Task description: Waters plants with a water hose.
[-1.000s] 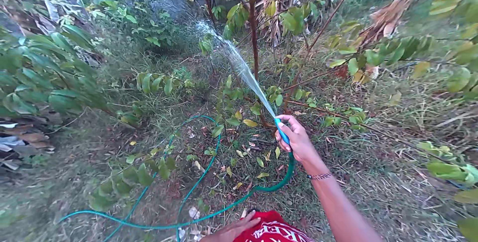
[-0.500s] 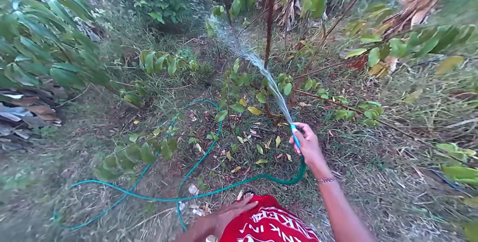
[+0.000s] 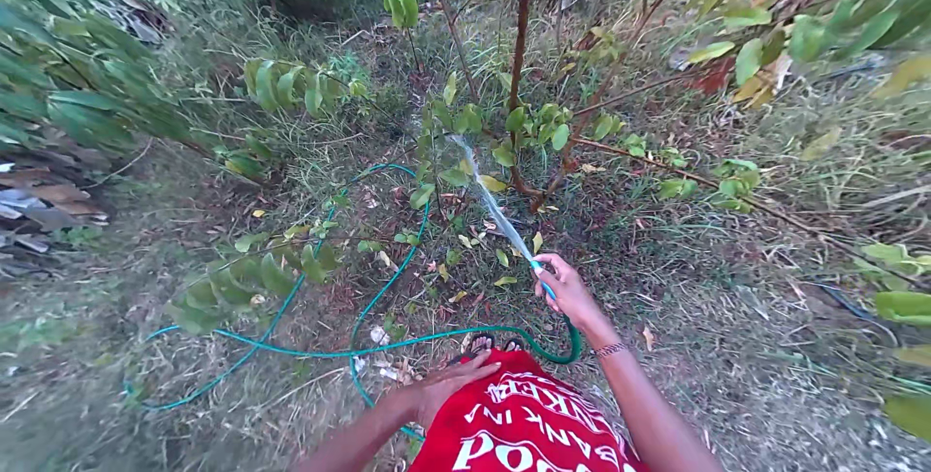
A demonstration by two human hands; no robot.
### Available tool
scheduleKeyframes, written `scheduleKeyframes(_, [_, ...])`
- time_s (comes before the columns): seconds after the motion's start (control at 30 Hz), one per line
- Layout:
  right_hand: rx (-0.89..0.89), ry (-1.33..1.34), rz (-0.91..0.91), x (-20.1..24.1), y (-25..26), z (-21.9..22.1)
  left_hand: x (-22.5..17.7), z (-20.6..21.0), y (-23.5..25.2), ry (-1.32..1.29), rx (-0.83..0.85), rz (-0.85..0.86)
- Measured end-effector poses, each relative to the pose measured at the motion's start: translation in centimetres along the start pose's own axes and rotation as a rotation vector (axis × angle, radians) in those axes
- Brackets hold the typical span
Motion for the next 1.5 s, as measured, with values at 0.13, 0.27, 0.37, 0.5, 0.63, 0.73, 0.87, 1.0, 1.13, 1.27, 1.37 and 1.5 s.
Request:
scheduleKeyframes(0.13, [0.003,-0.013,0.037,-0.5,-0.3,0.0,0.1,0.0,0.4,0.040,0.023,-0.012])
scheduleKeyframes(0.27, [-0.054,0.014,0.022,-1.6,-0.4,-0.7,-0.1,0.0,0.7,0.046,0.046,-0.013])
scheduleKeyframes(0.37, [-0.012,-0.020,0.051,-2.3,-1.0,-0.9,-1.1,-1.0,0.6,0.072,0.196,-0.101])
scheduleKeyframes(0.5, [-0.062,-0.028,0.088,-4.2,-1.7,-1.5,-2.8,-8.2,3.8,0.189,0.243,-0.404])
scheduleKeyframes(0.63, [-0.116,-0.040,0.125,-6.1,-2.4,-1.7,-0.3,-20.3,12.1,-0.027,-0.571,-0.359])
scheduleKeyframes(0.73, [-0.157,-0.049,0.153,-7.6,-2.8,-1.5,4.4,-27.1,19.6,0.014,-1.007,-0.367])
scheduleKeyframes(0.87, [-0.320,0.039,0.147,-10.6,-2.6,-2.6,9.5,-34.6,27.0,0.141,-1.226,-0.413])
scheduleKeyframes(1.0, [-0.400,0.107,0.203,-13.5,-4.2,-3.5,14.2,-37.2,31.0,0.224,-1.103,-0.516])
scheduleKeyframes(1.13, [-0.439,0.134,0.245,-15.6,-5.3,-3.6,16.2,-36.9,31.6,0.308,-0.999,-0.483])
scheduleKeyframes(1.27, [-0.453,0.152,0.231,-15.9,-5.2,-3.0,18.1,-35.8,31.2,0.349,-0.864,-0.480])
scheduleKeyframes(1.37, [-0.463,0.171,0.201,-15.6,-4.9,-2.7,18.7,-36.2,31.1,0.261,-0.932,-0.474])
scheduleKeyframes(1.5, [-0.472,0.200,0.175,-15.1,-5.0,-2.6,18.2,-36.5,30.8,0.258,-1.021,-0.480])
Point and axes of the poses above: each hand's wrist, its own y-axis towards the middle knuckle, its own z-axis out of the palm, x = y × z, the point moved 4 cm from there along y, towards the middle knuckle, and after that the axes turned 5 degrees about -z, right-handed, at the moved point
